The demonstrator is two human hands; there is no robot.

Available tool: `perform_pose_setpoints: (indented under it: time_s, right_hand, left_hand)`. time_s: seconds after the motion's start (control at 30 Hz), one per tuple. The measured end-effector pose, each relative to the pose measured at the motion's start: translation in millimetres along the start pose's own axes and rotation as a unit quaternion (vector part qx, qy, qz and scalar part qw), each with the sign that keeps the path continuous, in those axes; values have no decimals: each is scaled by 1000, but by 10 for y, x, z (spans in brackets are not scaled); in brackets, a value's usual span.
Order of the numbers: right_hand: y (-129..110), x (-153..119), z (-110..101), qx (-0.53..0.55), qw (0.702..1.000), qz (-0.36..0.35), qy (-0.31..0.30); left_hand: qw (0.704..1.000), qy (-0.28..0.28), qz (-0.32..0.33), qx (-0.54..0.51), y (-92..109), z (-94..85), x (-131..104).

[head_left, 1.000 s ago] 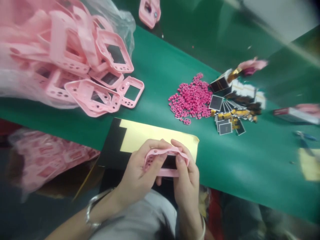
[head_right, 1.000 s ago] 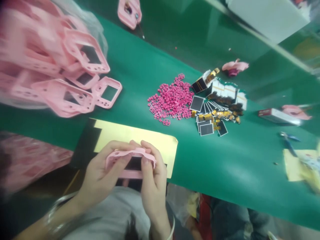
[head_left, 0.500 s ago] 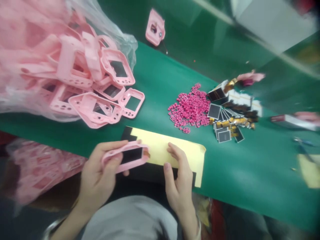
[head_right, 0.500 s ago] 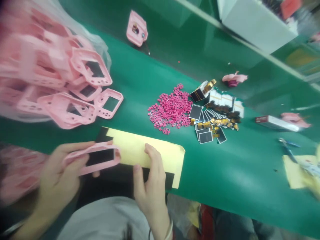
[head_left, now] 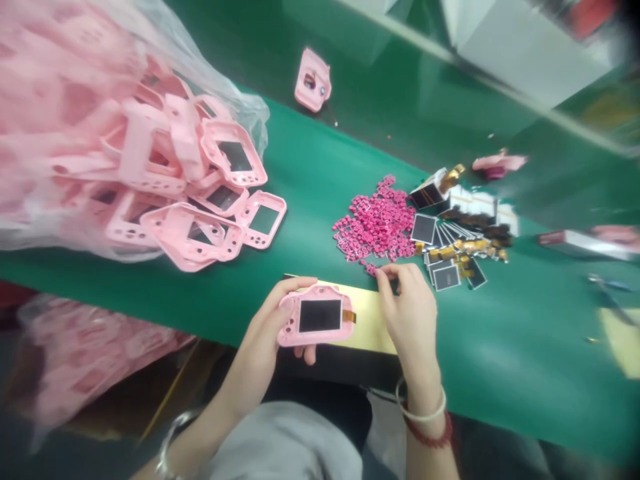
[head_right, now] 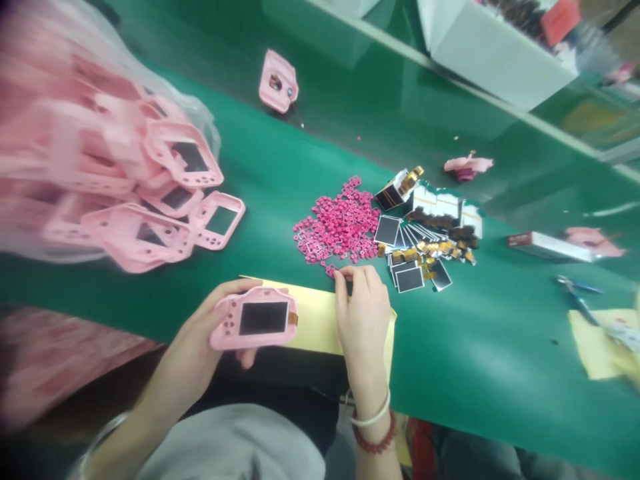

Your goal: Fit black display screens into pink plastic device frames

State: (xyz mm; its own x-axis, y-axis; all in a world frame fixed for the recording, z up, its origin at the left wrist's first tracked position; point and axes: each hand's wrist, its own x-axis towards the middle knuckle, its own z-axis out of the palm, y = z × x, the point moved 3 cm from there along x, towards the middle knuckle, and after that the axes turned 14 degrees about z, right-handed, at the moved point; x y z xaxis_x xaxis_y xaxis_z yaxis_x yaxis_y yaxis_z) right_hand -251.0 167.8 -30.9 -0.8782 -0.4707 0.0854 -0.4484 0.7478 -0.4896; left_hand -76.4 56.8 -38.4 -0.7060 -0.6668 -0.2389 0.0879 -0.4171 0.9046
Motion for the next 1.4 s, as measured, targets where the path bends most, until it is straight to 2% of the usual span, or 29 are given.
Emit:
perform_pose_setpoints:
  time_s: [0.17, 0.3, 0.4, 0.47, 0.6, 0.7, 0.8, 0.87, 0.9, 0.97, 1.0, 1.1, 1.2, 1.3, 1.4]
  right_hand:
    - [-30, -46, 41, 29, 999, 13, -6]
    - [-156, -117, -99, 112, 992, 61, -9]
    - [-338, -327, -213, 186, 980, 71, -5]
    - [-481, -495, -217, 202, 978, 52, -18]
    - [-647, -687, -79, 195, 977, 38, -76]
    - [-625, -710, -29, 209, 973, 67, -77]
    - [-554, -758, -74, 248, 962, 87, -77]
    - [-502, -833, -126, 274, 957, 78, -59]
    - [-472, -880, -150, 280, 957, 68, -30]
    - [-416, -980, -141, 271, 961, 49, 26]
    - [-399, -1021, -94, 252, 966, 40, 31]
    - [-425, -1066, 153, 150, 988, -1, -21]
    - [-534, -965, 337, 50, 998, -39, -16]
    - [-649, -770, 424, -4, 999, -44, -25]
    - [-719, -620, 442, 8, 995, -78, -56]
  left_hand:
    - [1000, 6, 18, 5, -65, -22, 28]
    - [992, 55, 97, 63, -125, -6, 117]
    - [985, 78, 135, 71, -165, 61, 176]
    - [988, 72, 137, 28, -195, 115, 170]
    - [992, 42, 113, -26, -231, 187, 19]
    - [990, 30, 137, -9, -182, 217, -109]
    - [982, 23, 181, 44, -70, 215, -126]
    - [972, 68, 209, 88, 21, 136, -58]
    - [964, 104, 225, 100, 67, 72, -10]
    - [947, 170, 251, 104, 133, -73, 96]
    - [944, 187, 252, 104, 143, -137, 148]
    - [950, 178, 221, 130, 86, -249, 268]
    - [956, 164, 193, 150, -29, -259, 300]
    - [965, 162, 171, 116, -117, -228, 285]
    - [962, 185, 169, 105, -140, -226, 272]
